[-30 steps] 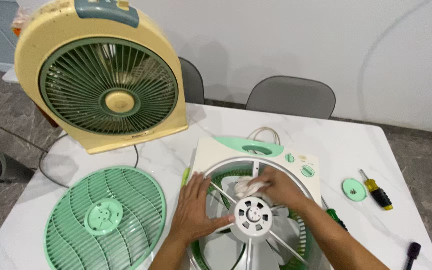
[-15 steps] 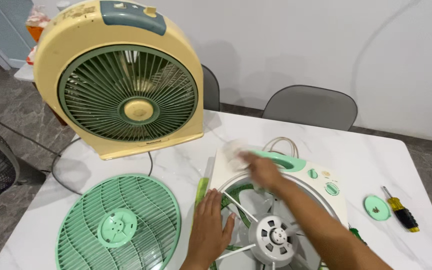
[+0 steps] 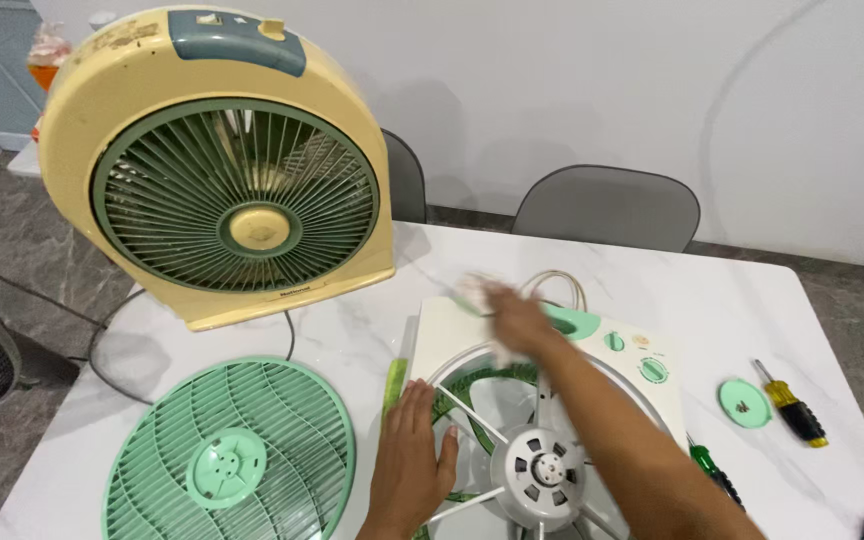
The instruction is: The person disassembles a light green and white electric fan on a white table. They use a yellow-handled screwdriver to remove the central cap, then a green-handled screwdriver to remove screws from the front grille. After removing the grille, they wipe the fan blades and the grille with a white cloth.
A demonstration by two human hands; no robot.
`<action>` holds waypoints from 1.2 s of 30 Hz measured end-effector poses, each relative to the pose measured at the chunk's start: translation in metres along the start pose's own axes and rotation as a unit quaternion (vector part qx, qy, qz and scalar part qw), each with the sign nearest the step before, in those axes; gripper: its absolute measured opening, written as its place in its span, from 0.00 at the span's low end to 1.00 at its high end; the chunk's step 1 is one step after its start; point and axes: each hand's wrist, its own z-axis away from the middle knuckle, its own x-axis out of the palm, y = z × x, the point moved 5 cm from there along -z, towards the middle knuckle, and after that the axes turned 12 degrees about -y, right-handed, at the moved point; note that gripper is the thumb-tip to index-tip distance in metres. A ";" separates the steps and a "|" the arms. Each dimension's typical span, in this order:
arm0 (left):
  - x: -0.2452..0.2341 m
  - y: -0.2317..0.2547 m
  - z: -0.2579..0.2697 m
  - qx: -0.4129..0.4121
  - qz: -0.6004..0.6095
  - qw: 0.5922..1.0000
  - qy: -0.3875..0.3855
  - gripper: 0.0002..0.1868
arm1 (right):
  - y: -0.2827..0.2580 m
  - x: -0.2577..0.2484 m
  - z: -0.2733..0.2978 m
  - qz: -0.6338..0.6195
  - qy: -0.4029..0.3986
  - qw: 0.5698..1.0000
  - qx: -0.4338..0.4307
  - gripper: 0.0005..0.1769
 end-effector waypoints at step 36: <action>0.005 0.001 -0.006 -0.143 -0.089 0.983 -0.069 0.39 | 0.161 0.035 0.183 0.048 0.239 0.970 0.013 0.24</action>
